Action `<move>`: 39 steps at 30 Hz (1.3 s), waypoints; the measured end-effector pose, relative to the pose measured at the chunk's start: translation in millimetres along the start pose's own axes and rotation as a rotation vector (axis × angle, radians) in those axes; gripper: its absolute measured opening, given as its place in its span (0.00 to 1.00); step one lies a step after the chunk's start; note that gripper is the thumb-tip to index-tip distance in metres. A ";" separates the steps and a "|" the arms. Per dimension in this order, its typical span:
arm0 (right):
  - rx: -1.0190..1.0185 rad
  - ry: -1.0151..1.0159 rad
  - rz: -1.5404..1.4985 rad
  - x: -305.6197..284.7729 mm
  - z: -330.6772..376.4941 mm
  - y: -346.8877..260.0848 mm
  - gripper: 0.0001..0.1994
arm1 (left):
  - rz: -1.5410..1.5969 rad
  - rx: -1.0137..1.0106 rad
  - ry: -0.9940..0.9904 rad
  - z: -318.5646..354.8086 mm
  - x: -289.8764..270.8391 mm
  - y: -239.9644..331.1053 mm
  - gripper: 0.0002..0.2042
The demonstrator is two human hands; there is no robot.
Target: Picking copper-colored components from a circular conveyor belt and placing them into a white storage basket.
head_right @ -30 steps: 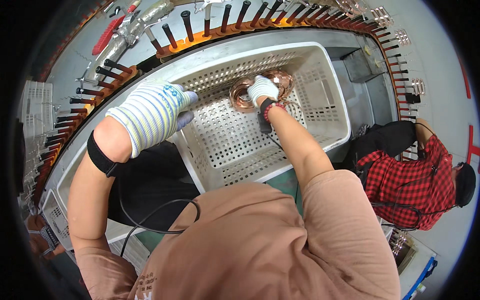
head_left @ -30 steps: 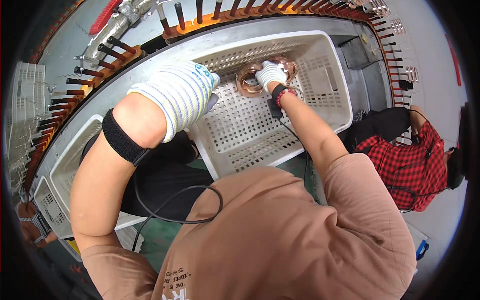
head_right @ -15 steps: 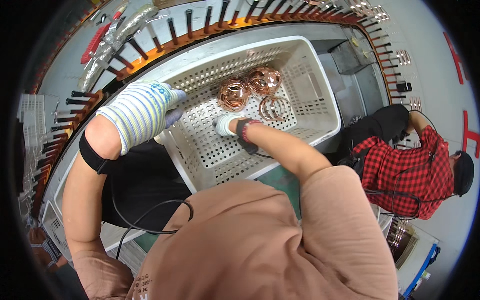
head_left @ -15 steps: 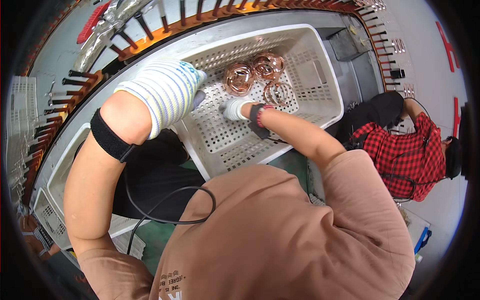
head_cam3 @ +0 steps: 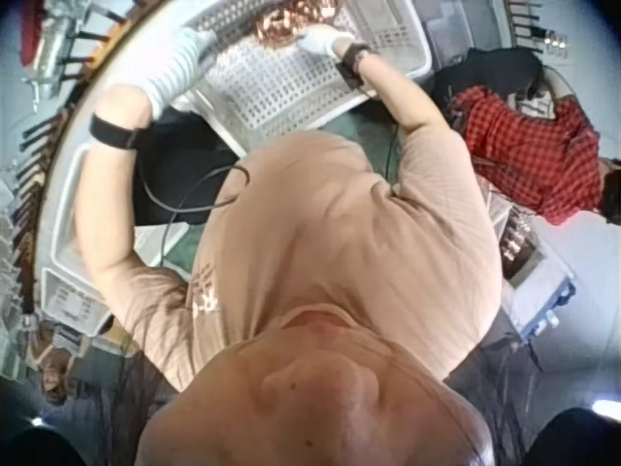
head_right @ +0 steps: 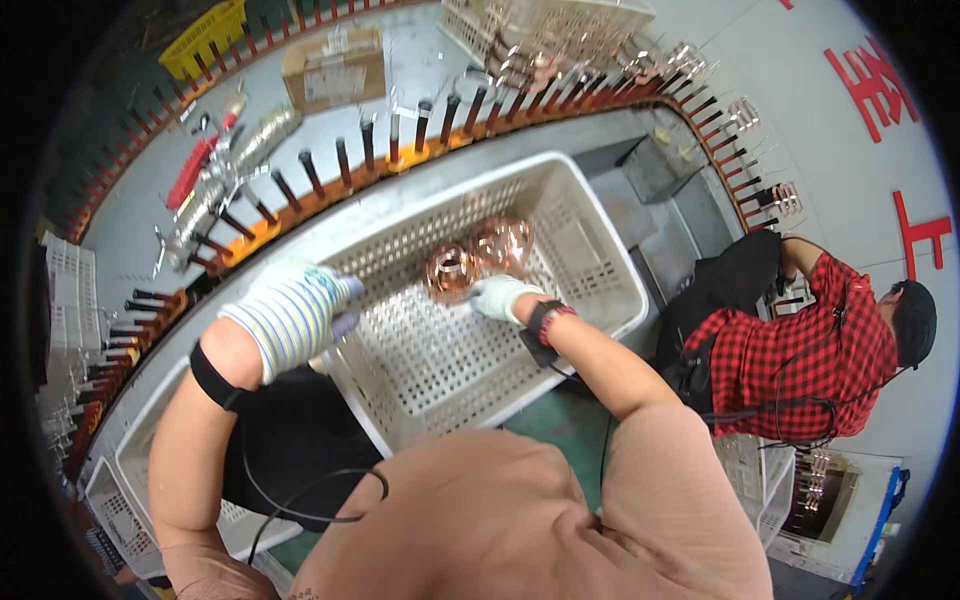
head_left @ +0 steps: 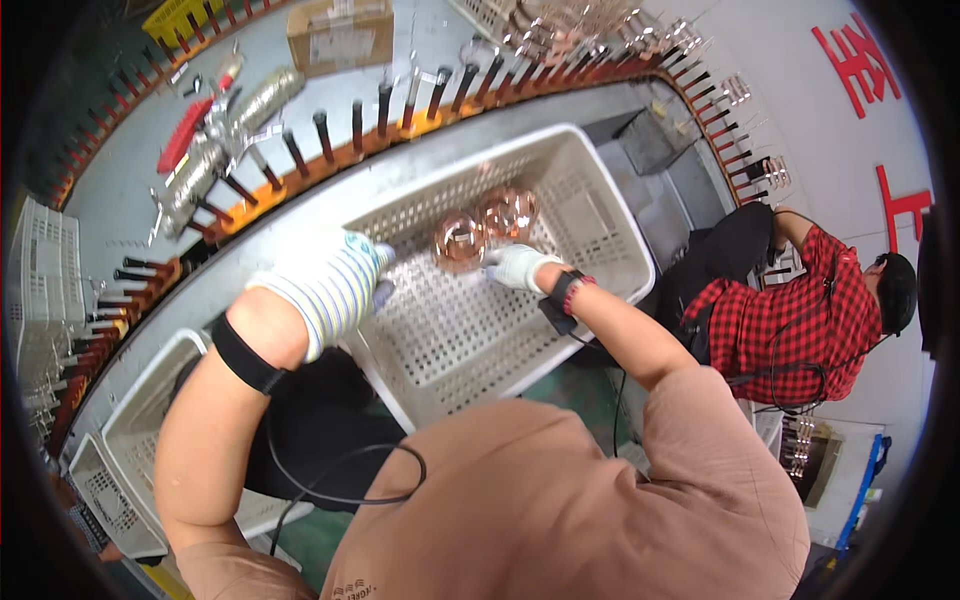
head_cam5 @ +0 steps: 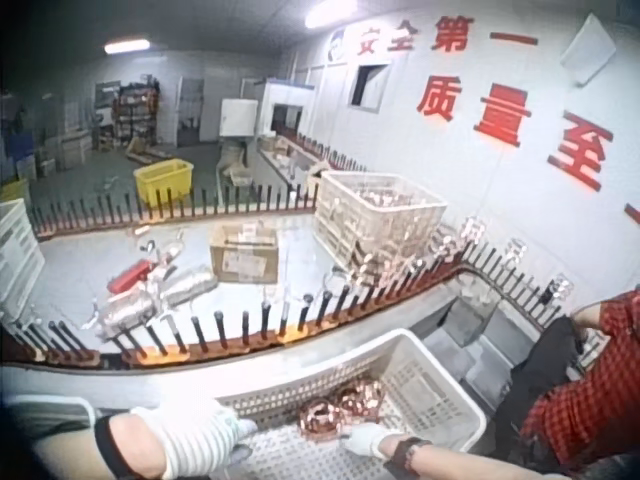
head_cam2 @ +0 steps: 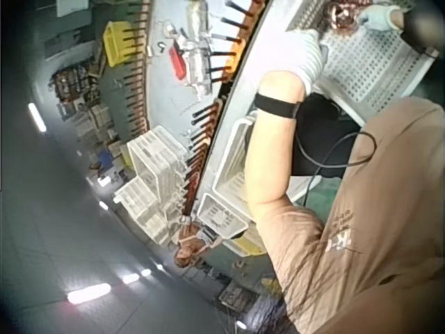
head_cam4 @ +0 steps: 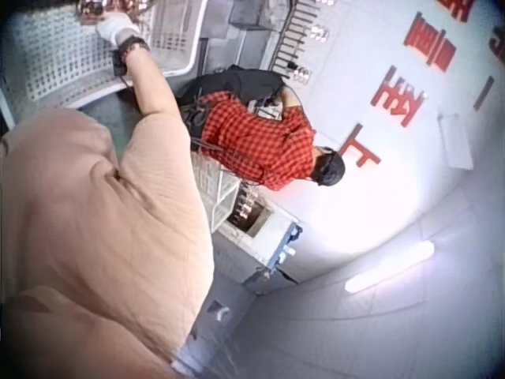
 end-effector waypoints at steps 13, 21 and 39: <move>0.608 0.617 -0.327 -74.0 180.7 259.0 0.31 | 0.318 0.047 -0.044 -94.1 -43.5 17.8 0.21; 0.351 0.456 -0.445 -52.7 165.6 312.5 0.26 | 1.365 0.058 0.235 -165.6 -61.7 -23.2 0.36; 0.381 0.522 -0.573 -59.8 182.0 288.2 0.25 | 0.960 -0.363 0.666 -213.6 -157.9 -127.0 0.07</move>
Point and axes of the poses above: each hand's wrist, its own z-axis away from the middle knuckle, its own x-axis out of the palm, y = z × x, the point moved 5 cm from there along -z, towards the middle knuckle, and after that the axes turned 14 degrees about -y, right-handed, at the moved point
